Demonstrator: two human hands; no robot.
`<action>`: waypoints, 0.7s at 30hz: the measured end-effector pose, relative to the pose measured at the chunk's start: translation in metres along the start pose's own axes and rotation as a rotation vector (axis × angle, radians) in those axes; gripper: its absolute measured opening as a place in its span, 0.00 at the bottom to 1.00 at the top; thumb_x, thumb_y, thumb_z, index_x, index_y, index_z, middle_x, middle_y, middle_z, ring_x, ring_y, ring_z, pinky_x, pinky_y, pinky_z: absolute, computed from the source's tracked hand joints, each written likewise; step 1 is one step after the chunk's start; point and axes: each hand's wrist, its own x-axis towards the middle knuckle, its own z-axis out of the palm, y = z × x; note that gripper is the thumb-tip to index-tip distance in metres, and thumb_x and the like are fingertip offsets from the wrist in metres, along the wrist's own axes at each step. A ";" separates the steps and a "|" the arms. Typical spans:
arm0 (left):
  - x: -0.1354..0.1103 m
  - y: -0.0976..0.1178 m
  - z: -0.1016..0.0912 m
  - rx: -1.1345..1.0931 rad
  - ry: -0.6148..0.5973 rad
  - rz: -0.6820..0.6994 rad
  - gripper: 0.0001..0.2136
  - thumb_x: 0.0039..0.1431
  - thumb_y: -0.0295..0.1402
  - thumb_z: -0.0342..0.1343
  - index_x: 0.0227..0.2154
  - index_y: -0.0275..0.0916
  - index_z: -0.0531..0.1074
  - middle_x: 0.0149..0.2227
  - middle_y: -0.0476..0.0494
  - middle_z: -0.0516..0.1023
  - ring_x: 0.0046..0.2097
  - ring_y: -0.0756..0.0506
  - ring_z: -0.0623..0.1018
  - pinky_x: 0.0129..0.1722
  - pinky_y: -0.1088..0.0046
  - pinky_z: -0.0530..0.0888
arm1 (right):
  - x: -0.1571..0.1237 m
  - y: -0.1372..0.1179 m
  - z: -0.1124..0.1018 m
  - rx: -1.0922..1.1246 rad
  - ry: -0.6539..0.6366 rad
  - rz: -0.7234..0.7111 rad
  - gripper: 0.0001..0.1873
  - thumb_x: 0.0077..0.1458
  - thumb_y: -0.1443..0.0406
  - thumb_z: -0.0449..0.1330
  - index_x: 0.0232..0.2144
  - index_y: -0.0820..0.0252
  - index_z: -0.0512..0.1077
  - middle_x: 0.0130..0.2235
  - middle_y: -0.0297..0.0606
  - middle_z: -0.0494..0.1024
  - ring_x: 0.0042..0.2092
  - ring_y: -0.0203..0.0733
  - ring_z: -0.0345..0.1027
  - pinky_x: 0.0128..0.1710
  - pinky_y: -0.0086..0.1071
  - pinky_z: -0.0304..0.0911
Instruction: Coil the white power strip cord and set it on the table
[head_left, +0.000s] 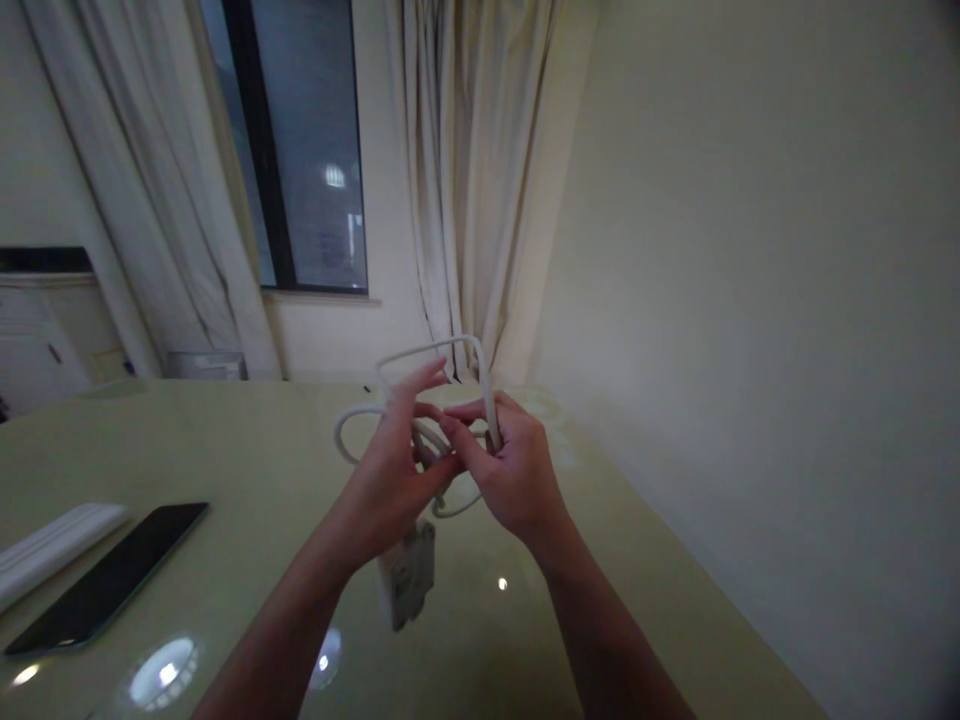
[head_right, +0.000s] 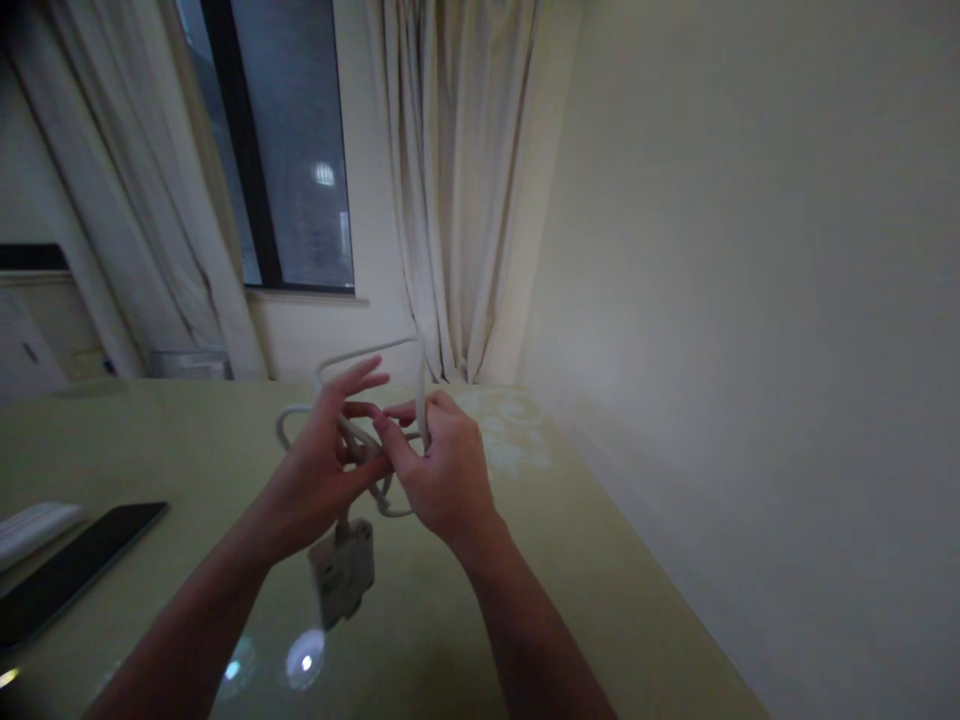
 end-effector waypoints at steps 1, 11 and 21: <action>-0.001 -0.003 0.001 0.032 0.013 0.024 0.41 0.56 0.34 0.69 0.70 0.54 0.56 0.70 0.35 0.62 0.54 0.39 0.78 0.31 0.75 0.78 | -0.001 0.001 0.001 0.008 -0.005 0.002 0.10 0.64 0.57 0.66 0.40 0.55 0.83 0.39 0.40 0.82 0.37 0.41 0.74 0.33 0.31 0.65; -0.003 -0.011 -0.005 -0.107 -0.238 -0.004 0.48 0.60 0.28 0.64 0.76 0.53 0.42 0.65 0.31 0.68 0.60 0.35 0.76 0.45 0.63 0.83 | 0.001 -0.004 0.005 0.380 -0.167 0.200 0.13 0.61 0.55 0.68 0.35 0.58 0.84 0.35 0.38 0.84 0.34 0.40 0.77 0.34 0.32 0.70; -0.006 -0.014 -0.020 -0.212 -0.322 -0.097 0.48 0.58 0.27 0.65 0.75 0.62 0.46 0.74 0.32 0.57 0.41 0.42 0.83 0.38 0.58 0.86 | 0.006 0.008 0.009 0.833 -0.335 0.554 0.18 0.52 0.57 0.75 0.43 0.57 0.83 0.34 0.32 0.82 0.27 0.32 0.70 0.24 0.25 0.63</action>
